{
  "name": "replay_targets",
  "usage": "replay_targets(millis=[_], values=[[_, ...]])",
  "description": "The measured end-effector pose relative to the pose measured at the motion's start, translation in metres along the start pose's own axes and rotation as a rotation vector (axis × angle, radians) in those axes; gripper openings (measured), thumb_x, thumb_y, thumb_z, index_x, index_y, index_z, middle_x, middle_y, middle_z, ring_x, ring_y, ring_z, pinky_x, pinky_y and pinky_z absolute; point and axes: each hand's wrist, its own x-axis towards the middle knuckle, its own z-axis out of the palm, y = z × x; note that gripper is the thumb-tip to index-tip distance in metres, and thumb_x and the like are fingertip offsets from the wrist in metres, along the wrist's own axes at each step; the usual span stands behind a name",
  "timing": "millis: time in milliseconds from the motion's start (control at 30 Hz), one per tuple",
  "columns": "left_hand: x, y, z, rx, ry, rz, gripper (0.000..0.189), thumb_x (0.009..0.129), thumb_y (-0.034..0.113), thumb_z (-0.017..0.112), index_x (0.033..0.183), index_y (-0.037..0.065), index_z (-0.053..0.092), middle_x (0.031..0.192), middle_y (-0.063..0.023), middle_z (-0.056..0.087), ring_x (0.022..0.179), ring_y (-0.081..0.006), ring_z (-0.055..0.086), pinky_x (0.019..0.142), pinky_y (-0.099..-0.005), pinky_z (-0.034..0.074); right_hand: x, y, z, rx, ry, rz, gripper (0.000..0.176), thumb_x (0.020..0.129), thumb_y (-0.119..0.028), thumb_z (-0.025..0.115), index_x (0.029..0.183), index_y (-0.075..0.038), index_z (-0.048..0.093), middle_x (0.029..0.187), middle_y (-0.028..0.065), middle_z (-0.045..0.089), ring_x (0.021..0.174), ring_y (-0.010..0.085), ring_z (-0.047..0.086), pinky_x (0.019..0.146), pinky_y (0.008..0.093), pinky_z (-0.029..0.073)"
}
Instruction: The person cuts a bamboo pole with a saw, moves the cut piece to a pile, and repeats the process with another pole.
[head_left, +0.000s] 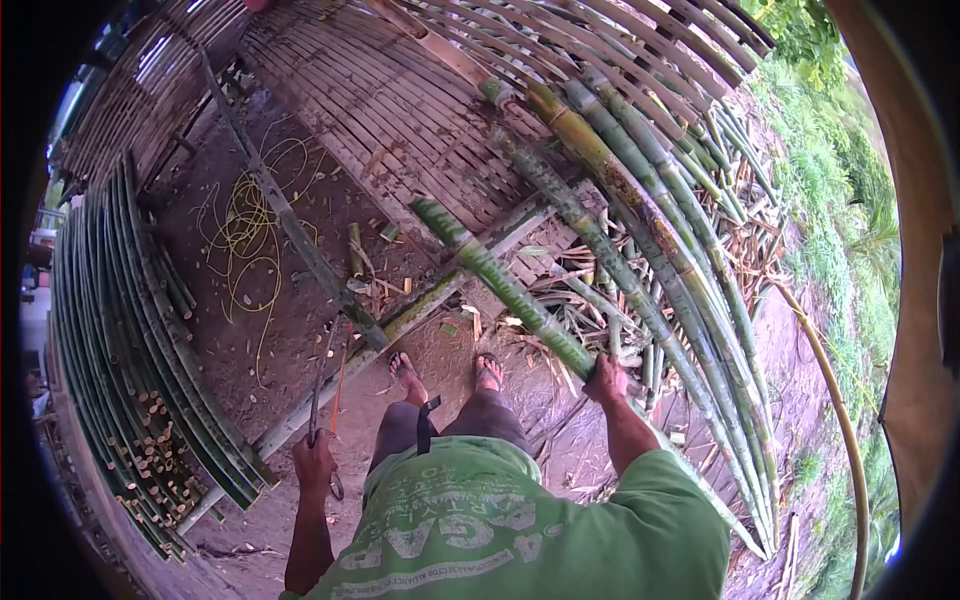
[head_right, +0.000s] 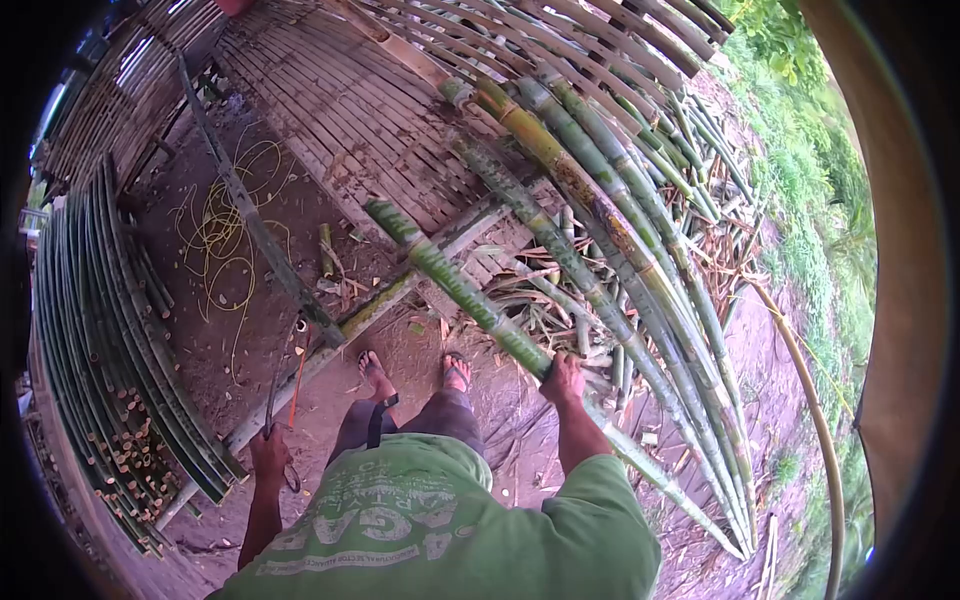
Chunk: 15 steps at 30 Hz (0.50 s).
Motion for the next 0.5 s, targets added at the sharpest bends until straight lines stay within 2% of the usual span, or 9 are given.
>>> replay_targets(millis=[33,100,133,233,300,367,433,500], values=[[-0.002,-0.002,-0.004,-0.043,0.009,-0.020,0.034,0.090,0.028,0.056,0.067,0.003,0.050,0.047,-0.0012,0.042,0.036,-0.0131,0.043,0.037,-0.0306,0.035,-0.029,-0.025,-0.008,-0.054,-0.128,-0.005,0.050,0.065,-0.016,0.074,0.109,-0.009,0.050,0.111,0.0187,0.053,0.108,0.0372,0.057,0.087,0.0446,0.051],[0.002,-0.010,-0.013,0.043,0.003,0.030,0.035,0.089,0.026,0.058,0.064,0.004,0.050,0.047,-0.0006,0.042,0.036,-0.0119,0.042,0.037,-0.0301,0.034,-0.061,-0.040,0.027,-0.039,-0.184,-0.084,0.050,0.062,-0.015,0.075,0.106,-0.009,0.053,0.109,0.0171,0.054,0.106,0.0373,0.057,0.088,0.0455,0.050],[0.005,-0.015,-0.020,0.086,0.005,0.053,0.036,0.089,0.026,0.058,0.062,0.004,0.049,0.047,-0.0002,0.042,0.036,-0.0113,0.042,0.037,-0.0298,0.033,-0.074,-0.048,0.045,-0.030,-0.209,-0.064,0.053,0.058,-0.022,0.079,0.103,-0.008,0.053,0.111,0.0172,0.052,0.107,0.0367,0.055,0.088,0.0447,0.049],[0.039,-0.037,-0.036,-0.092,-0.014,-0.084,0.037,0.088,0.025,0.061,0.059,0.004,0.050,0.047,0.0004,0.043,0.036,-0.0105,0.042,0.036,-0.0304,0.032,-0.116,-0.078,0.047,-0.122,-0.349,-0.171,0.075,0.051,-0.034,0.087,0.114,-0.011,0.055,0.112,0.0152,0.053,0.105,0.0344,0.056,0.088,0.0440,0.049],[0.058,-0.039,-0.043,0.000,-0.021,-0.018,0.037,0.087,0.025,0.063,0.061,0.001,0.053,0.047,-0.0035,0.044,0.041,-0.0113,0.043,0.042,-0.0322,0.034,-0.114,-0.096,0.049,-0.098,-0.371,-0.232,0.076,0.048,-0.035,0.086,0.112,-0.010,0.055,0.110,0.0139,0.054,0.104,0.0342,0.056,0.089,0.0435,0.049],[0.080,-0.052,-0.051,0.082,-0.008,0.042,0.037,0.086,0.025,0.063,0.062,0.000,0.053,0.048,-0.0058,0.044,0.045,-0.0117,0.043,0.046,-0.0330,0.035,-0.108,-0.160,0.012,-0.155,-0.393,-0.269,0.067,0.052,-0.033,0.084,0.108,-0.007,0.055,0.108,0.0165,0.055,0.099,0.0357,0.059,0.085,0.0450,0.050],[0.084,-0.040,-0.063,0.075,0.004,0.070,0.035,0.086,0.024,0.063,0.063,-0.001,0.054,0.049,-0.0072,0.045,0.048,-0.0116,0.044,0.048,-0.0335,0.036,-0.084,-0.227,-0.013,-0.215,-0.347,-0.347,0.065,0.052,-0.034,0.081,0.105,-0.006,0.055,0.104,0.0166,0.058,0.098,0.0348,0.060,0.085,0.0438,0.050],[0.084,-0.037,-0.073,0.046,0.031,0.045,0.033,0.084,0.024,0.064,0.065,-0.002,0.056,0.051,-0.0084,0.048,0.049,-0.0118,0.044,0.048,-0.0343,0.037,-0.043,-0.297,-0.033,-0.206,-0.301,-0.398,0.067,0.047,-0.036,0.081,0.101,-0.006,0.055,0.093,0.0146,0.063,0.091,0.0339,0.062,0.082,0.0436,0.050]])
